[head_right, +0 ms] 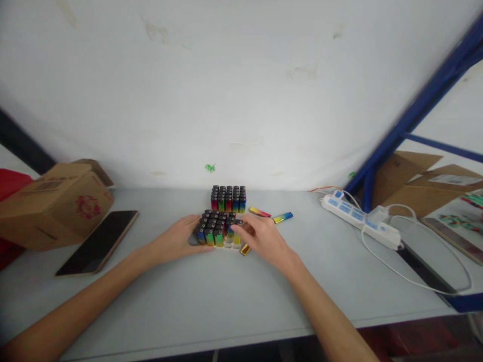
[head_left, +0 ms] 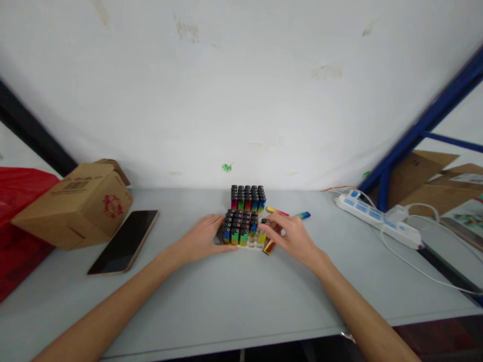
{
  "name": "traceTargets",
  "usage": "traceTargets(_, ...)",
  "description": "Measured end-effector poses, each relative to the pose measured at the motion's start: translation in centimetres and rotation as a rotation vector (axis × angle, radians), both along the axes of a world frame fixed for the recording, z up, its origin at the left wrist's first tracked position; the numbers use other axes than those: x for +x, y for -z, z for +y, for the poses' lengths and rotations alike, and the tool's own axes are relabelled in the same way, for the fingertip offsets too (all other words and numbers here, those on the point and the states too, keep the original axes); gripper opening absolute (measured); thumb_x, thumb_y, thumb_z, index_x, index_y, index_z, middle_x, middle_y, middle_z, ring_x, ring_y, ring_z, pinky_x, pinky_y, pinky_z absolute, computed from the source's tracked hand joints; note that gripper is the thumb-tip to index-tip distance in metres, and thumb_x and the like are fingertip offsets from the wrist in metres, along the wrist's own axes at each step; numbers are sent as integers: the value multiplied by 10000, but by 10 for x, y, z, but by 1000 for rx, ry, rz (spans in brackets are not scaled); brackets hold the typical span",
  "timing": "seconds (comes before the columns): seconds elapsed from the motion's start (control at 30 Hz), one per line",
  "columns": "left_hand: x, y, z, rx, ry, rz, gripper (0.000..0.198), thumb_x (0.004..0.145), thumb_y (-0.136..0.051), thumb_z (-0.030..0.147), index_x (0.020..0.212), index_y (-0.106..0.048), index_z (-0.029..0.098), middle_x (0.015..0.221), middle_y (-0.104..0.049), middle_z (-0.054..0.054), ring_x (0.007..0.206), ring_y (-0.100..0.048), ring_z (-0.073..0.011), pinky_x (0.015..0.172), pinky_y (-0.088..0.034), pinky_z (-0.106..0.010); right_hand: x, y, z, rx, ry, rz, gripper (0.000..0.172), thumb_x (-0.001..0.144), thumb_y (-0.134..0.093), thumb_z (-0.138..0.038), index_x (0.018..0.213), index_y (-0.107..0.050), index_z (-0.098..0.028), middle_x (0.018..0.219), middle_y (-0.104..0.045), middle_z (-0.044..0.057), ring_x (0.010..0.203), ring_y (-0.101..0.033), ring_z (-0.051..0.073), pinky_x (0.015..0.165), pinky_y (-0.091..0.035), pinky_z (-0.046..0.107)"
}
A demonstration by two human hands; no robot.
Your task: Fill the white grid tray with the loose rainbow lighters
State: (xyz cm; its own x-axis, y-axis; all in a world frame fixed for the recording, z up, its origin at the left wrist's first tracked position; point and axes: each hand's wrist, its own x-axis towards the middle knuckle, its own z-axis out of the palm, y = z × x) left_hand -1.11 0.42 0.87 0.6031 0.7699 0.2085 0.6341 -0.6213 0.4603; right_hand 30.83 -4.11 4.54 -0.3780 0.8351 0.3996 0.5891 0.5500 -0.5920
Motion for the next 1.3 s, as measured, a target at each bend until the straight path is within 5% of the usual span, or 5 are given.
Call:
traceTargets(0.27, 0, 1, 0, -15, -29, 9, 671, 909, -845, 803, 1299, -782, 262, 1332, -846, -137, 1256, -783, -416, 1152, -615, -535, 0, 7, 4, -81, -143, -92, 324, 1194, -656, -540, 1137, -807, -258, 836, -821, 41, 746, -761, 253, 763, -544, 352)
traceTargets(0.53, -1, 1, 1, -1, -21, 20, 723, 918, -825, 830, 1371, -756, 270, 1397, -830, -139, 1303, -775, -414, 1200, -603, -530, -5, 17, 12, -18, -6, -247, 527, 1193, -651, -594, 792, -659, -252, 749, -744, 40, 689, -695, 230, 689, -437, 334)
traceTargets(0.87, 3, -2, -1, 0, -57, 84, 748, 903, -829, 843, 1334, -760, 235, 1378, -828, -162, 1294, -782, -427, 1202, -616, -539, 116, 22, 41, -139, 255, -465, 482, 965, -674, -57, 1419, -800, -159, 1526, -754, 230, 1439, -707, 382, 1274, -530, 550)
traceTargets(1.1, 1, -1, 0, 7, -52, 70, 760, 896, -828, 858, 1320, -771, 229, 1360, -833, -169, 1289, -780, -427, 1194, -614, -549, 133, 13, 40, -262, 258, -454, 71, 985, -794, -232, 1046, -759, -219, 1128, -857, 131, 1049, -812, 307, 938, -607, 385)
traceTargets(1.3, -1, 2, 1, 22, -41, 44, 743, 917, -812, 853, 1309, -774, 223, 1341, -834, -151, 1245, -789, -409, 1164, -625, -531, 113, 0, 34, -168, 271, -233, 222, 1119, -600, -430, 1176, -714, -248, 807, -802, 37, 746, -732, 262, 736, -512, 342)
